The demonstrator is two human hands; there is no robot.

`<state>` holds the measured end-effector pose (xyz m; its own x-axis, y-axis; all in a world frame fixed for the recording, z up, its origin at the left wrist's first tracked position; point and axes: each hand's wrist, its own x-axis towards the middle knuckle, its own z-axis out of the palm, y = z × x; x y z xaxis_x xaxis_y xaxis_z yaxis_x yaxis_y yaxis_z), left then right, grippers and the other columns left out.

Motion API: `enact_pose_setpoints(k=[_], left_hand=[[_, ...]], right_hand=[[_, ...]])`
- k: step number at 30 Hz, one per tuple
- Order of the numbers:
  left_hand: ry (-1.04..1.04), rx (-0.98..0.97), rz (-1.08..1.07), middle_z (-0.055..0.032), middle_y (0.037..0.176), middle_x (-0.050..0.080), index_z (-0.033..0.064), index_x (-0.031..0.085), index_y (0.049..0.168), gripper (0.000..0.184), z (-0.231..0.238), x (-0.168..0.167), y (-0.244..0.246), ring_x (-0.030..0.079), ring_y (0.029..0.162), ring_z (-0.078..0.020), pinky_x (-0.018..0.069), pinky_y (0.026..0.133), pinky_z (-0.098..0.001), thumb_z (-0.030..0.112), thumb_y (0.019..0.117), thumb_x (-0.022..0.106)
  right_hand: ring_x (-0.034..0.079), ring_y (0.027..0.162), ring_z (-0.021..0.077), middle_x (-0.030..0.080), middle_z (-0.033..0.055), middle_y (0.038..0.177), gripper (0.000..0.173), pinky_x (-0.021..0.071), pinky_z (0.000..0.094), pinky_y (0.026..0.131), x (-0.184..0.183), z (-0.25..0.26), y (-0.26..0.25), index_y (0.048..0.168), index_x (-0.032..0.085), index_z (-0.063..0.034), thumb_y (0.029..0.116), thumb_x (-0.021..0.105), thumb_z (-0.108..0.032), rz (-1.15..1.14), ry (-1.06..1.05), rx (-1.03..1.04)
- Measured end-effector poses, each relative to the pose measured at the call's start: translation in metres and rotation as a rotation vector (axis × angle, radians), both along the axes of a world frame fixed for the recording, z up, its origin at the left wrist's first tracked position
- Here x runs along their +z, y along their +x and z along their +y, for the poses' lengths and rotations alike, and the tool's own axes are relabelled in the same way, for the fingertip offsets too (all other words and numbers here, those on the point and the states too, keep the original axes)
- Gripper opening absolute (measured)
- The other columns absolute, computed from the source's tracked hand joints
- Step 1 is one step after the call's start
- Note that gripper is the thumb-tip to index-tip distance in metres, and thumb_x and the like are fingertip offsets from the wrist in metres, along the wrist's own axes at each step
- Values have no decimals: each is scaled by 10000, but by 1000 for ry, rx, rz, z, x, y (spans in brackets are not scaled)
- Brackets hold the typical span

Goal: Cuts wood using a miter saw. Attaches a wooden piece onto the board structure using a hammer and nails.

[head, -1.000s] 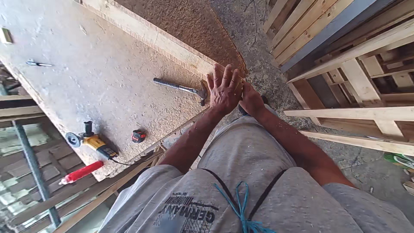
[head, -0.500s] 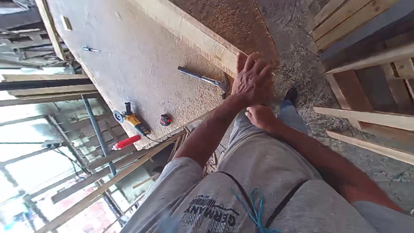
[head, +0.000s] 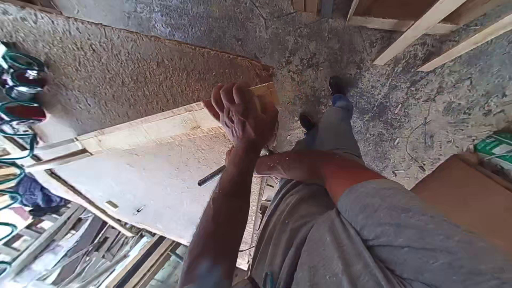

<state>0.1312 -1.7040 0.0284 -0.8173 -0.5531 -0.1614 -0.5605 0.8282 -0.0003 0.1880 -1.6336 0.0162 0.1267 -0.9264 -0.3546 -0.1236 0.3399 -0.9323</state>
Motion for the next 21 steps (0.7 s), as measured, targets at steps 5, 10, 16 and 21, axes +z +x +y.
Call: enact_pose_setpoints(k=[5, 10, 16, 21], left_hand=[[5, -16, -33, -162, 1392, 553, 136, 584, 1336, 678, 1, 5, 1, 413, 1405, -408, 191, 1177, -676, 589, 833, 631], [6, -31, -55, -196, 1407, 531, 114, 567, 1359, 725, -1, 5, 1, 420, 1389, -422, 221, 1161, -661, 634, 853, 568], [-20, -55, -30, -207, 1392, 539, 93, 560, 1350, 741, -1, 2, 2, 440, 1371, -416, 248, 1152, -656, 647, 860, 543], [-30, -61, -26, -197, 1384, 541, 100, 539, 1366, 719, -1, 1, 4, 465, 1343, -389, 294, 1128, -633, 624, 872, 549]], right_hand=[[646, 973, 429, 640, 252, 1033, 163, 540, 561, 747, -48, 58, 13, 941, 682, 31, 964, 558, -73, 501, -167, 130], [668, 990, 495, 687, 261, 1060, 236, 518, 673, 744, -80, 177, -63, 1145, 682, -52, 964, 619, -189, 321, 481, 16], [706, 883, 261, 728, 96, 988, 224, 572, 558, 796, -115, 279, -107, 1154, 708, -139, 932, 724, -166, -43, 274, -582], [598, 1290, 280, 594, 149, 1432, 400, 528, 438, 1069, -105, 275, -81, 1386, 617, -63, 995, 563, -128, -1047, -173, -615]])
